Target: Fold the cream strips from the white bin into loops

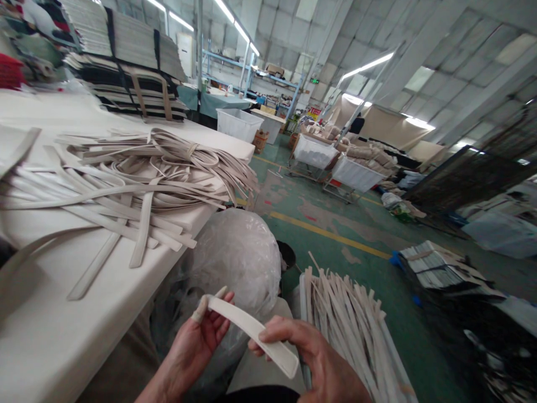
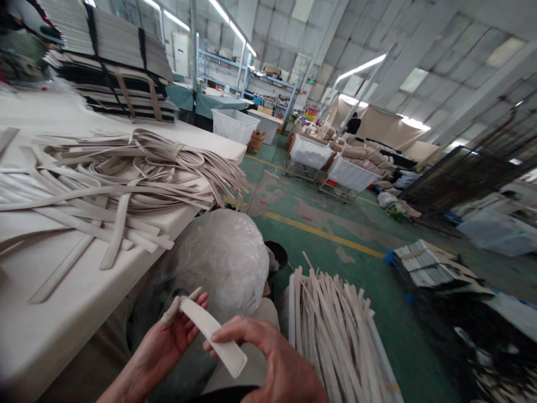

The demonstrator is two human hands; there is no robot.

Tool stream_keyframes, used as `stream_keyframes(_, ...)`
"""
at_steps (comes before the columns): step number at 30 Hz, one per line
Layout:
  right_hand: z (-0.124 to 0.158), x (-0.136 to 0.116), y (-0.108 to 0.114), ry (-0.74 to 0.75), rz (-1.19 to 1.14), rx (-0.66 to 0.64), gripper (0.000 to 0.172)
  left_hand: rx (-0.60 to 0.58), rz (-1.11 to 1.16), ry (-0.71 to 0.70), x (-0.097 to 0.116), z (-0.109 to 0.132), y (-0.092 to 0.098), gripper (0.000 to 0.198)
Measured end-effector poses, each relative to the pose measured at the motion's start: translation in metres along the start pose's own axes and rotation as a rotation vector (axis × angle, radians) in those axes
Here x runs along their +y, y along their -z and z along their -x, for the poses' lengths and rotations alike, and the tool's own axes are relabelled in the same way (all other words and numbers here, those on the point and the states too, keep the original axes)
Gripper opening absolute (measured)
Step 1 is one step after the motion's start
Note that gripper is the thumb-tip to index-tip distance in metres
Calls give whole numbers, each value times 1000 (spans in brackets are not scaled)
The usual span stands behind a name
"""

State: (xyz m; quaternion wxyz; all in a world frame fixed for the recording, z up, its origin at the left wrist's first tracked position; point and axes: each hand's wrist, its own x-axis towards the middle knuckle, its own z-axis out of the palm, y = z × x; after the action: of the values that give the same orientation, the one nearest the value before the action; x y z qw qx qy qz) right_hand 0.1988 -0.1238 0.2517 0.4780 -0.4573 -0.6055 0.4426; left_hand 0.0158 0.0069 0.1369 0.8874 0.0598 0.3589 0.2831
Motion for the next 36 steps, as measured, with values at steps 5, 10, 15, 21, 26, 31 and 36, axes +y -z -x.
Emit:
stream_keyframes(5, -5, 17, 0, 59, 323, 455, 12, -24, 5, 28, -3, 0, 2, 40)
stream_keyframes(10, -5, 13, 9, 118, 347, 515, 8, -20, -36, 91, -9, 3, 0, 39)
stream_keyframes(15, -2, 16, 6, 8, -103, 443, 19, -31, -126, 126, -11, 8, -2, 38)
stream_keyframes(21, -6, 20, 5, -7, -91, 462, 21, -119, -230, 138, -12, 12, -1, 55)
stream_keyframes(26, -7, 23, 1, -27, -147, 426, 27, -188, -263, 120, -12, 9, 5, 52)
stream_keyframes(31, -7, 22, 5, -16, -98, 481, 27, -212, -337, 21, -15, 7, 8, 55)
stream_keyframes(36, -10, 28, 0, -47, -95, 471, 23, -212, -360, 25, -22, 5, 11, 59)
